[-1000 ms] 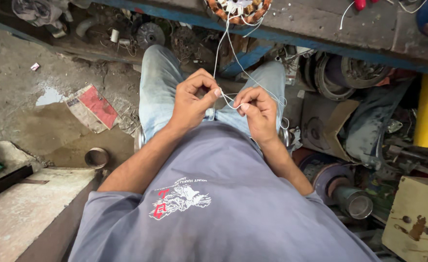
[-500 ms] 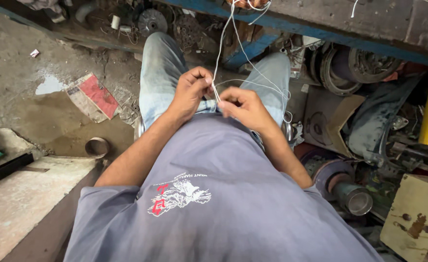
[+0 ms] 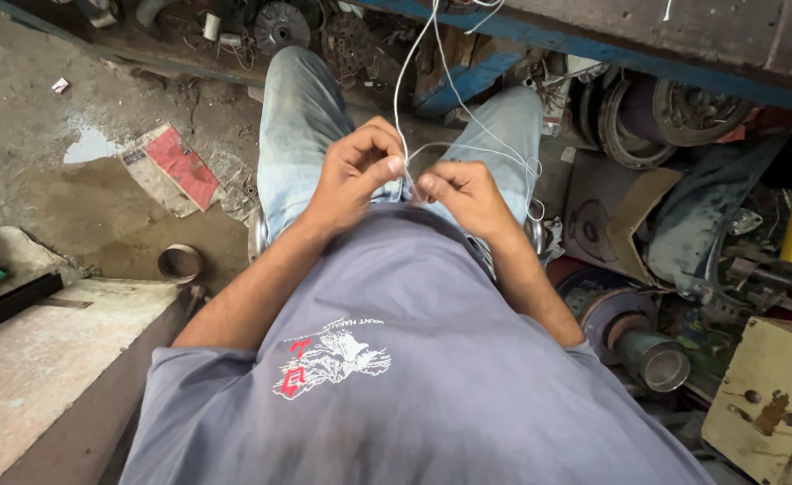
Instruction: The person winds white insulated wire around the slots of a motor stator by hand, repeatedly looping and pulling the wire through the slots. The person occasionally adjusts the wire tension and repositions the stator on the workbench.
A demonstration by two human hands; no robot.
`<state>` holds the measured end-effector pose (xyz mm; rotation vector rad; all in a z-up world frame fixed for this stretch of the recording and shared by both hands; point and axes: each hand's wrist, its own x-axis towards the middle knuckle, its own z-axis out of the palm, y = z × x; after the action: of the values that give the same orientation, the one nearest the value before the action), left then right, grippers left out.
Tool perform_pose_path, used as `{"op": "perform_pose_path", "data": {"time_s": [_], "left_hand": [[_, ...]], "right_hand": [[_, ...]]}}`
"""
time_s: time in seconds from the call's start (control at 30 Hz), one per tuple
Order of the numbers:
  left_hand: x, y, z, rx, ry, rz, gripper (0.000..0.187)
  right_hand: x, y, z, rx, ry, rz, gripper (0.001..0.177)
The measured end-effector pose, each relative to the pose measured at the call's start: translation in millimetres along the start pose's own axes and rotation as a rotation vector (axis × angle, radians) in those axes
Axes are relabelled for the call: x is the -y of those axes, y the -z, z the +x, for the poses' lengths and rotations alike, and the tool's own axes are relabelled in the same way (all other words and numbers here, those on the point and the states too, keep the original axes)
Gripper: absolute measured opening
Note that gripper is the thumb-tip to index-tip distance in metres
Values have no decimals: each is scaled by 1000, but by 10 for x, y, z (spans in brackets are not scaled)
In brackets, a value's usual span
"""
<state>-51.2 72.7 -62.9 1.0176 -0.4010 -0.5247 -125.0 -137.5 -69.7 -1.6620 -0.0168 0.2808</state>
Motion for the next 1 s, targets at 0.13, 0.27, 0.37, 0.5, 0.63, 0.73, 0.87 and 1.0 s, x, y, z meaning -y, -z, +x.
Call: {"op": "perform_pose_path", "data": {"time_s": [0.13,0.27,0.37,0.5,0.63,0.73,0.87,1.0], "left_hand": [[-114,-86,-7,26,19,-32,12],[-247,-153,-30,-2,-124,369,8],[-311,-186,-29,-39,-176,566,9],[-344,-154,-39,-43,-172,585,8],[-320,-104,-53,-19,-175,476,7],[-288,-94,-52,-10,-171,418,8],[-228,-113,-22,-35,-74,213,8],[-170,-85,0,-45,-52,161,8]], "right_hand": [[90,-15,42,-164,-162,148,26],[252,-21,151,-160,-66,335,23],[346,-69,205,-143,-51,423,18],[398,-133,256,-189,-56,564,12],[422,-149,276,-277,0,738,8],[448,-150,274,-329,72,773,7],[444,-203,258,-534,190,418,23],[429,-209,152,-516,214,199,16]]}}
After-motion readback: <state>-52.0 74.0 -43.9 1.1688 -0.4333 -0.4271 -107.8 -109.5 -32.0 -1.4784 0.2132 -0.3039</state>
